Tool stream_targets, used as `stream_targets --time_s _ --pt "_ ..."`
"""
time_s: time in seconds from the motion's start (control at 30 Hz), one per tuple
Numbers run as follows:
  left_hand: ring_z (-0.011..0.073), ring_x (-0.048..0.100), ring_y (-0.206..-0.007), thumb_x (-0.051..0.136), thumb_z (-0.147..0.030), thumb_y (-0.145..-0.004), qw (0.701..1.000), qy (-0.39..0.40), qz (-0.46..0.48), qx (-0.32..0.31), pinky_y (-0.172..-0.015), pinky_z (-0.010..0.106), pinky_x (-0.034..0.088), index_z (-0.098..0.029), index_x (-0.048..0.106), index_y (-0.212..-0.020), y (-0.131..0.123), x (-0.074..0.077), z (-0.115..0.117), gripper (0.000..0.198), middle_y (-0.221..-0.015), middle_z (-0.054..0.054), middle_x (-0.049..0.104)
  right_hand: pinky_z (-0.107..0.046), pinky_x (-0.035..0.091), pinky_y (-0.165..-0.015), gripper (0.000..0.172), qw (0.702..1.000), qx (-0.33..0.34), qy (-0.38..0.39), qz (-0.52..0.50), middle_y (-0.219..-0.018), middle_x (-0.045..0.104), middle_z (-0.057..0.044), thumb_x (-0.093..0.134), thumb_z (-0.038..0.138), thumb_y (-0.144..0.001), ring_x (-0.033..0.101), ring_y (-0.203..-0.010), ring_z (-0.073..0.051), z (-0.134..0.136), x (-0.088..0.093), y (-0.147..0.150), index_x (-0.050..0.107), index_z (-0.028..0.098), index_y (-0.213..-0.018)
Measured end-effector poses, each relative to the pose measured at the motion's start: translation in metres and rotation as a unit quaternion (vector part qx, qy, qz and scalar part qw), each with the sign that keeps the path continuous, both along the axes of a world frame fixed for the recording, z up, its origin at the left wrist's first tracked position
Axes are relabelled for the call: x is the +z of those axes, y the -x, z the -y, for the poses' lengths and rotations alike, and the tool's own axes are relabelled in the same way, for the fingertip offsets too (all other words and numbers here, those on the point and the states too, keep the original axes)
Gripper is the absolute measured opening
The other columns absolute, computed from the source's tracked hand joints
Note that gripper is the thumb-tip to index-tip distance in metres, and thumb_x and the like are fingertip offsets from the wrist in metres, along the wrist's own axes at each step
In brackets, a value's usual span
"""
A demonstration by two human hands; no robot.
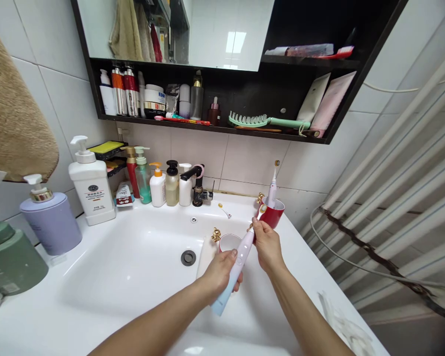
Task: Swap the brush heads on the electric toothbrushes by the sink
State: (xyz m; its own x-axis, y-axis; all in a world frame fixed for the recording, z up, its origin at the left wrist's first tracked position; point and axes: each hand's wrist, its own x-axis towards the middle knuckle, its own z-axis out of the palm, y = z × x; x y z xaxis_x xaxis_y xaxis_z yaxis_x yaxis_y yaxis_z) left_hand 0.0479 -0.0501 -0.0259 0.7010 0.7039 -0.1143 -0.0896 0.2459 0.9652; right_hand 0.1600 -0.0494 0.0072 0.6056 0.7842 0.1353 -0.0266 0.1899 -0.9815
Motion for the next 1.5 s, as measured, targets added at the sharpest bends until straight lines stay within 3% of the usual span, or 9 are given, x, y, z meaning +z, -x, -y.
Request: stream_targets --time_s 0.17,0.3,0.43,0.57,0.8,1.0,1.13,1.33,1.5 --pt "0.0055 0.039 -0.033 0.029 -0.050 -0.067 0.996 -0.056 0.044 0.050 -0.036 0.018 0.029 -0.015 0.039 -0.067 0.002 0.008 -0.011 0.036 -0.045 -0.003 0.044 -0.022 0.035 -0.047 0.029 0.990 0.136 0.014 0.022 -0.049 0.045 0.003 0.040 0.044 -0.065 0.042 -0.047 -0.009 0.007 0.004 0.013 0.049 0.016 -0.064" --pt "0.0062 0.038 -0.033 0.029 -0.048 -0.068 0.992 -0.086 0.049 0.078 -0.035 0.019 0.028 -0.015 0.040 -0.067 0.002 0.010 -0.018 0.035 -0.044 -0.004 0.042 -0.023 0.037 -0.049 0.026 0.973 0.212 0.016 0.091 -0.062 0.050 0.002 0.052 0.034 -0.059 0.045 -0.052 -0.010 0.013 0.009 0.024 0.048 0.017 -0.077" --pt "0.0095 0.046 -0.051 0.025 -0.040 -0.072 0.977 -0.136 0.014 0.162 -0.047 0.022 0.036 -0.015 0.044 -0.072 0.003 0.007 -0.021 0.031 -0.058 0.001 0.048 -0.023 0.038 -0.054 0.026 0.980 0.148 -0.014 0.131 -0.068 0.052 0.000 0.055 0.029 -0.056 0.047 -0.060 -0.011 0.010 0.014 0.020 0.048 0.016 -0.077" --pt "0.0136 0.043 -0.085 0.037 -0.021 -0.066 0.919 -0.286 -0.118 0.243 -0.074 0.026 0.034 -0.017 0.047 -0.079 0.007 -0.002 -0.018 0.017 -0.088 0.004 0.047 -0.024 0.038 -0.058 0.027 0.985 0.007 -0.036 0.170 -0.071 0.053 -0.001 0.052 0.031 -0.057 0.047 -0.062 -0.012 -0.002 0.013 0.003 0.047 0.017 -0.080" --pt "0.0218 0.026 -0.105 0.044 -0.009 -0.055 0.821 -0.473 -0.294 0.127 -0.086 0.033 0.024 -0.016 0.054 -0.068 -0.001 -0.019 -0.013 0.018 -0.109 0.006 0.038 -0.025 0.034 -0.051 0.025 0.947 0.008 0.056 0.315 -0.059 0.053 0.001 0.047 0.030 -0.058 0.044 -0.051 -0.013 -0.014 -0.018 -0.001 0.051 0.018 -0.079" --pt "0.0176 0.033 -0.097 0.043 -0.009 -0.058 0.800 -0.518 -0.290 0.086 -0.081 0.030 0.031 -0.018 0.055 -0.070 -0.008 -0.020 -0.028 0.019 -0.099 0.003 0.044 -0.024 0.031 -0.051 0.016 0.931 -0.009 0.078 0.355 -0.054 0.052 0.002 0.044 0.030 -0.058 0.044 -0.050 -0.013 -0.020 -0.033 -0.010 0.052 0.021 -0.069" --pt "0.0158 0.035 -0.092 0.044 -0.009 -0.059 0.777 -0.573 -0.250 0.066 -0.079 0.026 0.033 -0.016 0.055 -0.071 -0.022 -0.006 -0.041 0.018 -0.091 0.003 0.047 -0.023 0.031 -0.049 0.018 0.918 -0.023 0.075 0.389 -0.054 0.051 0.001 0.042 0.031 -0.060 0.044 -0.049 -0.013 -0.027 -0.018 -0.026 0.051 0.019 -0.071" --pt "0.0161 0.036 -0.089 0.044 -0.011 -0.060 0.751 -0.626 -0.204 0.059 -0.080 0.028 0.031 -0.015 0.055 -0.065 -0.066 0.031 -0.088 0.013 -0.089 0.004 0.046 -0.023 0.030 -0.049 0.021 0.848 -0.125 0.115 0.502 -0.058 0.053 -0.003 0.040 0.029 -0.064 0.046 -0.051 -0.014 -0.060 0.027 -0.060 0.050 0.016 -0.076" --pt "0.0157 0.037 -0.088 0.047 -0.009 -0.057 0.752 -0.634 -0.180 0.029 -0.080 0.028 0.031 -0.015 0.054 -0.062 -0.095 0.040 -0.130 0.010 -0.089 0.004 0.047 -0.024 0.030 -0.048 0.019 0.816 -0.154 0.167 0.531 -0.064 0.057 -0.007 0.042 0.026 -0.064 0.049 -0.057 -0.016 -0.094 0.040 -0.085 0.051 0.015 -0.077"
